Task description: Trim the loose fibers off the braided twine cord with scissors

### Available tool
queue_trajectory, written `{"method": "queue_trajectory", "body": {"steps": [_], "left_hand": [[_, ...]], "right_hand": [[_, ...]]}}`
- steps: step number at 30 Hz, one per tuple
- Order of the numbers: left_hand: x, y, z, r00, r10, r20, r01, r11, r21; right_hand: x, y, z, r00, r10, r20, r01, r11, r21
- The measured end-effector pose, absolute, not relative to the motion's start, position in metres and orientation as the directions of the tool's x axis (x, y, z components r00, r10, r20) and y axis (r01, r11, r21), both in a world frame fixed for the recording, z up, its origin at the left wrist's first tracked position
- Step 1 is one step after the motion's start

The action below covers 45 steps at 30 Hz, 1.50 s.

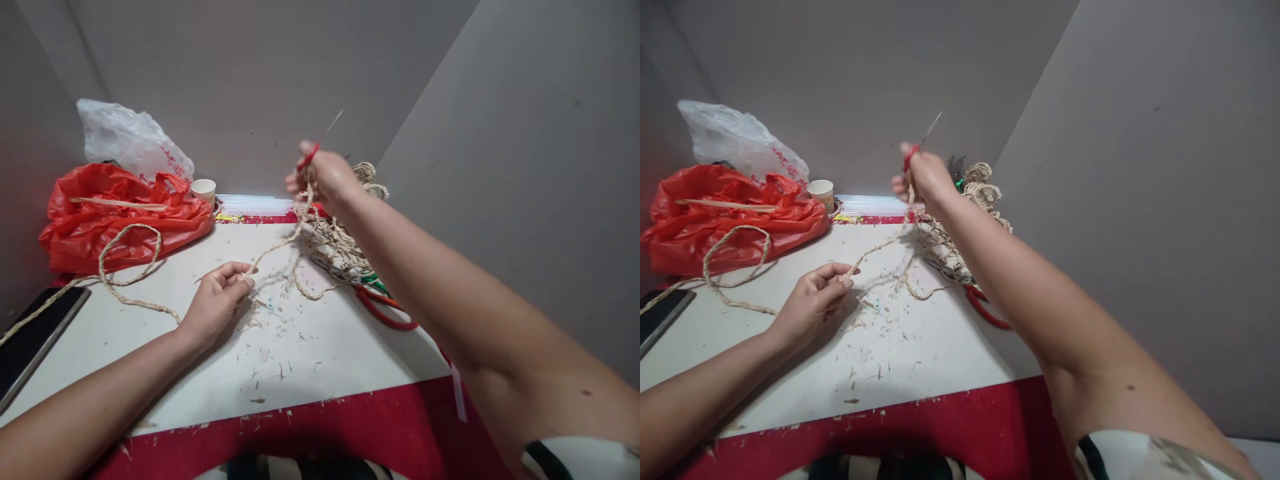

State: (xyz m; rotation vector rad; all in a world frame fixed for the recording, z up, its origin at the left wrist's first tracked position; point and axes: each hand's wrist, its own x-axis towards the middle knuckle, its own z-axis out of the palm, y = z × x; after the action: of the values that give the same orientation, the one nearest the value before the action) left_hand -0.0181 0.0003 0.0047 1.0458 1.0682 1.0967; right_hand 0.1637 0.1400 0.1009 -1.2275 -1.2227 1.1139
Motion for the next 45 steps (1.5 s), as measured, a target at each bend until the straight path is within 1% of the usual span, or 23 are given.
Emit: {"method": "queue_trajectory", "body": {"steps": [2, 4, 5, 7, 10, 11, 12, 14, 16, 18, 20, 22, 26, 30, 32, 34, 38, 39, 42, 45], "left_hand": [[-0.017, 0.001, 0.002, 0.225, 0.955, -0.193, -0.206, 0.240, 0.949], [-0.017, 0.003, 0.000, 0.296, 0.927, -0.230, -0.232, 0.303, 0.924], [-0.017, 0.004, -0.001, 0.321, 0.916, -0.240, -0.236, 0.323, 0.917], [-0.017, 0.005, -0.003, 0.350, 0.901, -0.256, -0.234, 0.349, 0.907], [-0.016, 0.006, -0.004, 0.378, 0.881, -0.286, -0.228, 0.388, 0.893], [-0.015, 0.005, -0.004, 0.382, 0.875, -0.298, -0.230, 0.402, 0.886], [-0.014, 0.005, -0.003, 0.385, 0.869, -0.312, -0.234, 0.418, 0.878], [-0.011, 0.003, -0.002, 0.389, 0.854, -0.345, -0.240, 0.455, 0.857], [-0.007, 0.001, 0.000, 0.395, 0.835, -0.383, -0.237, 0.495, 0.836], [-0.005, -0.002, 0.003, 0.400, 0.813, -0.423, -0.231, 0.536, 0.812], [-0.004, -0.008, 0.007, 0.407, 0.792, -0.454, -0.233, 0.571, 0.787], [-0.004, -0.017, 0.011, 0.411, 0.779, -0.473, -0.245, 0.594, 0.766], [-0.004, -0.034, 0.010, 0.401, 0.772, -0.493, -0.296, 0.618, 0.728], [0.000, -0.041, -0.002, 0.435, 0.753, -0.494, -0.341, 0.645, 0.684], [0.001, -0.040, -0.008, 0.455, 0.747, -0.485, -0.349, 0.650, 0.675], [0.001, -0.038, -0.011, 0.469, 0.745, -0.475, -0.352, 0.650, 0.674], [-0.002, -0.037, -0.013, 0.493, 0.738, -0.460, -0.359, 0.654, 0.666], [-0.002, -0.037, -0.013, 0.498, 0.736, -0.459, -0.359, 0.657, 0.663], [-0.003, -0.036, -0.013, 0.504, 0.731, -0.461, -0.357, 0.662, 0.659], [-0.003, -0.036, -0.012, 0.510, 0.724, -0.464, -0.350, 0.668, 0.657]], "right_hand": [[0.182, 0.140, 0.073, 0.066, 0.994, -0.092, 0.208, -0.104, -0.973], [0.205, 0.134, 0.052, 0.091, 0.986, -0.142, 0.336, -0.165, -0.928], [0.216, 0.129, 0.046, 0.126, 0.978, -0.165, 0.368, -0.201, -0.908], [0.239, 0.113, 0.043, 0.153, 0.977, -0.151, 0.389, -0.200, -0.899], [0.265, 0.078, 0.051, 0.213, 0.977, -0.034, 0.320, -0.102, -0.942], [0.270, 0.064, 0.054, 0.203, 0.979, -0.009, 0.286, -0.068, -0.956], [0.274, 0.048, 0.057, 0.171, 0.985, -0.018, 0.255, -0.062, -0.965], [0.274, 0.015, 0.057, 0.036, 0.998, -0.045, 0.245, -0.053, -0.968], [0.266, -0.017, 0.052, -0.114, 0.990, -0.086, 0.343, -0.042, -0.938], [0.254, -0.043, 0.041, -0.320, 0.937, -0.140, 0.424, 0.009, -0.906], [0.242, -0.060, 0.027, -0.432, 0.890, -0.149, 0.464, 0.078, -0.882], [0.231, -0.068, 0.013, -0.496, 0.855, -0.151, 0.549, 0.175, -0.817], [0.220, -0.068, -0.010, -0.518, 0.850, -0.093, 0.647, 0.318, -0.692], [0.222, -0.066, -0.023, -0.536, 0.844, -0.023, 0.735, 0.454, -0.503], [0.227, -0.067, -0.025, -0.556, 0.831, 0.010, 0.746, 0.504, -0.437], [0.231, -0.067, -0.025, -0.572, 0.820, 0.005, 0.737, 0.517, -0.435], [0.235, -0.067, -0.018, -0.575, 0.816, -0.066, 0.715, 0.461, -0.526], [0.235, -0.066, -0.016, -0.569, 0.820, -0.069, 0.716, 0.451, -0.533], [0.234, -0.065, -0.015, -0.548, 0.835, -0.057, 0.738, 0.449, -0.504], [0.233, -0.065, -0.020, -0.548, 0.836, -0.035, 0.764, 0.484, -0.427]]}}
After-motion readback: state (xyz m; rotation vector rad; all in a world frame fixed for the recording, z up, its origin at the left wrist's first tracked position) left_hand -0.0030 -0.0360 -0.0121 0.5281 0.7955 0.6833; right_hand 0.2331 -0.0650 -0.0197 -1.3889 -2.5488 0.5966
